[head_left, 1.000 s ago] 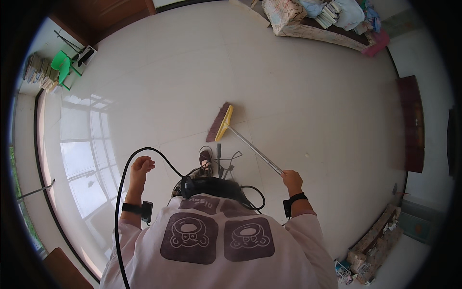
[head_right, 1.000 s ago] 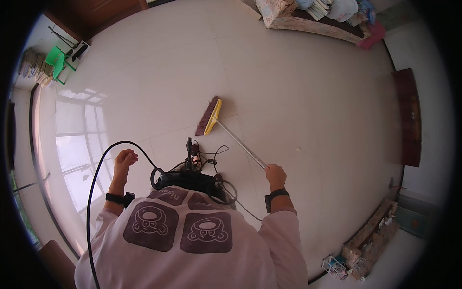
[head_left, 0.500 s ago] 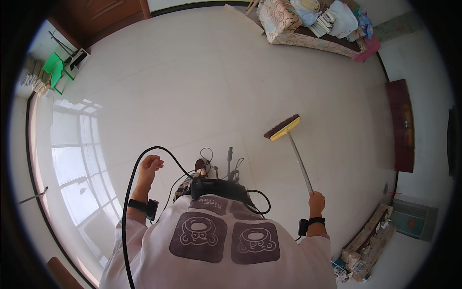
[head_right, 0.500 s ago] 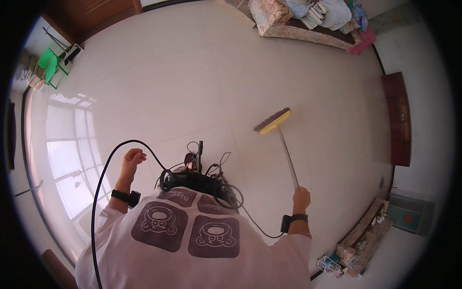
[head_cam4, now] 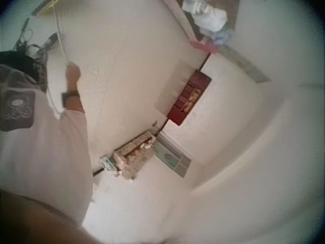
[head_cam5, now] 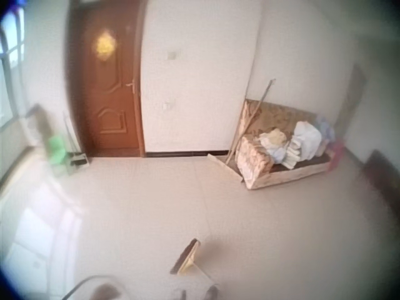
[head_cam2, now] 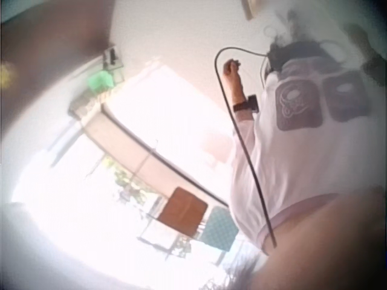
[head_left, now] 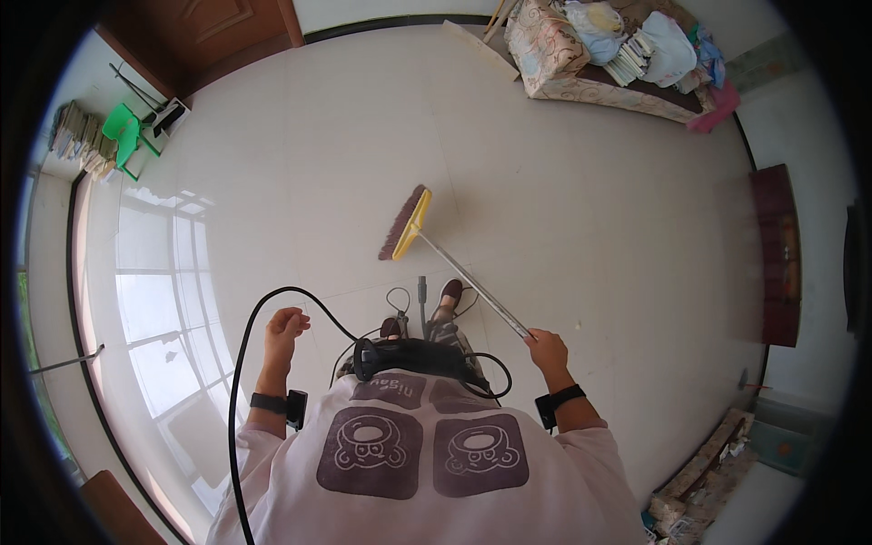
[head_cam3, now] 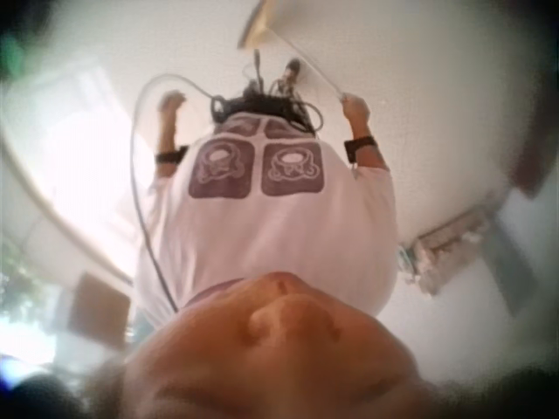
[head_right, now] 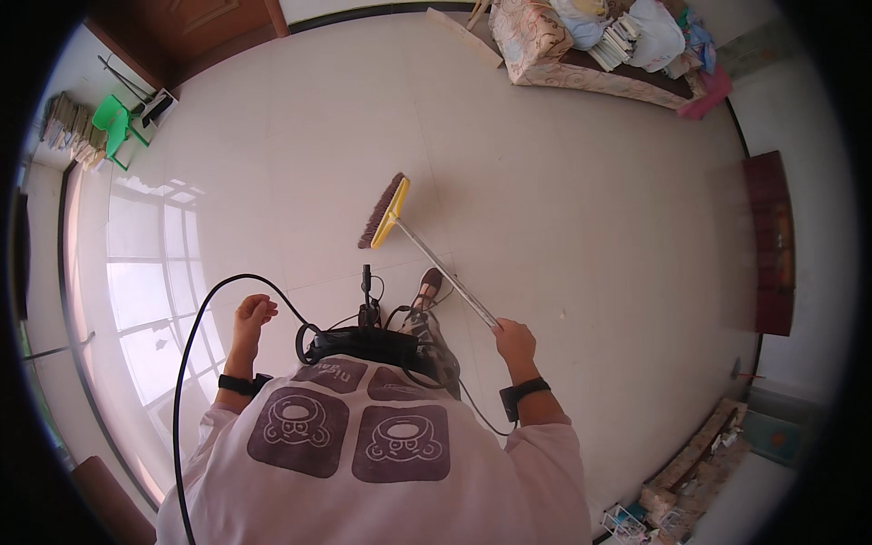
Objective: The person sweeps the floor using a broom and moves a small green chair and wooden poles to reach different areas.
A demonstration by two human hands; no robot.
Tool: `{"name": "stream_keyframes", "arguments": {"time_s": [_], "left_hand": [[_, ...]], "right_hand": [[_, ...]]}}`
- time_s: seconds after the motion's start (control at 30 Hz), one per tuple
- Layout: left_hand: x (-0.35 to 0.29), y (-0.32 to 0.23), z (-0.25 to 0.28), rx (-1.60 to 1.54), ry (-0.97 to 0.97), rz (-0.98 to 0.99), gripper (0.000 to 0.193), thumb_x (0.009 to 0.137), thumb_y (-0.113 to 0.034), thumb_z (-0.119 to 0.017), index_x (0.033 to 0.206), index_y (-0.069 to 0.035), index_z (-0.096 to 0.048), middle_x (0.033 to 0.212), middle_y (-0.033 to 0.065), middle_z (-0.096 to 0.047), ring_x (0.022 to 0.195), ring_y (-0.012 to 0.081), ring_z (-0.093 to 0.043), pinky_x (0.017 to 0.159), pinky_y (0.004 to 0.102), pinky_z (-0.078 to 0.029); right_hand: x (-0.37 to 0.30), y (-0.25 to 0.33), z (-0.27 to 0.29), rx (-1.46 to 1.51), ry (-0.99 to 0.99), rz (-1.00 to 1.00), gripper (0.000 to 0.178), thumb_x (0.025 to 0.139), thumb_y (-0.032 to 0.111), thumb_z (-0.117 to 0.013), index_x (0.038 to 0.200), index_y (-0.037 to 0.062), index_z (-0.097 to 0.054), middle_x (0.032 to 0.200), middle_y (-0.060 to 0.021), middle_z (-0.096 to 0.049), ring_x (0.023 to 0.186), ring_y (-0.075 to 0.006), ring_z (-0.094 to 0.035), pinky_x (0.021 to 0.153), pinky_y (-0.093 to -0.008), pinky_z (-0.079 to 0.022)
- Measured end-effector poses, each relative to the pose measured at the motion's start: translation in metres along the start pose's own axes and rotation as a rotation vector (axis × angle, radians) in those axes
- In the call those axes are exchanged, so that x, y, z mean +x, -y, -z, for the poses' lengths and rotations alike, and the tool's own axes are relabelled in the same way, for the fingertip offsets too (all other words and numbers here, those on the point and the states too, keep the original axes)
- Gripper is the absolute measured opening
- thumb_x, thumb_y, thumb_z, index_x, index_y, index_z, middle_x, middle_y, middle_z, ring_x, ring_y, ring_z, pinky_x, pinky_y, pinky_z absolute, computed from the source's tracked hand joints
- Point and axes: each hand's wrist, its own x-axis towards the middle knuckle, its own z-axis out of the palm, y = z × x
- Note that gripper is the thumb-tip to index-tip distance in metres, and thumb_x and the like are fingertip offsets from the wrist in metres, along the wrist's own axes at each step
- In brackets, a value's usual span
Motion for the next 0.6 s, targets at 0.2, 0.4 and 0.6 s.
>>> {"name": "stream_keyframes", "arguments": {"time_s": [0.2,0.4,0.6], "left_hand": [[-0.017,-0.021,-0.001,-0.014,-0.108,0.034,0.015,0.088,-0.012,-0.049,0.098,-0.005,-0.057,0.085,0.0054,-0.064,0.076,0.0131,-0.061,0.068,0.0249,-0.045],[-0.011,-0.045,-0.020,0.063,-0.165,0.014,0.015,0.089,-0.014,-0.049,0.098,-0.005,-0.057,0.086,0.0057,-0.064,0.076,0.0130,-0.061,0.068,0.0247,-0.045],[0.011,-0.063,-0.057,0.075,-0.004,0.016,0.016,0.089,-0.015,-0.050,0.098,-0.005,-0.058,0.086,0.0048,-0.063,0.077,0.0131,-0.061,0.069,0.0252,-0.045]], "right_hand": [[0.095,0.075,-0.035,-0.073,0.015,0.122,0.019,0.077,0.029,-0.058,0.085,0.0139,-0.066,0.078,-0.0084,-0.064,0.077,-0.0302,-0.061,0.066,-0.0415,-0.048],[0.118,0.019,-0.028,-0.111,0.020,-0.050,0.020,0.077,0.031,-0.060,0.083,0.0140,-0.068,0.078,-0.0093,-0.065,0.078,-0.0296,-0.062,0.068,-0.0407,-0.049],[0.085,-0.131,0.050,-0.081,0.098,-0.493,0.025,0.077,0.034,-0.061,0.087,0.0126,-0.068,0.088,-0.0097,-0.067,0.086,-0.0287,-0.063,0.074,-0.0399,-0.052]]}}
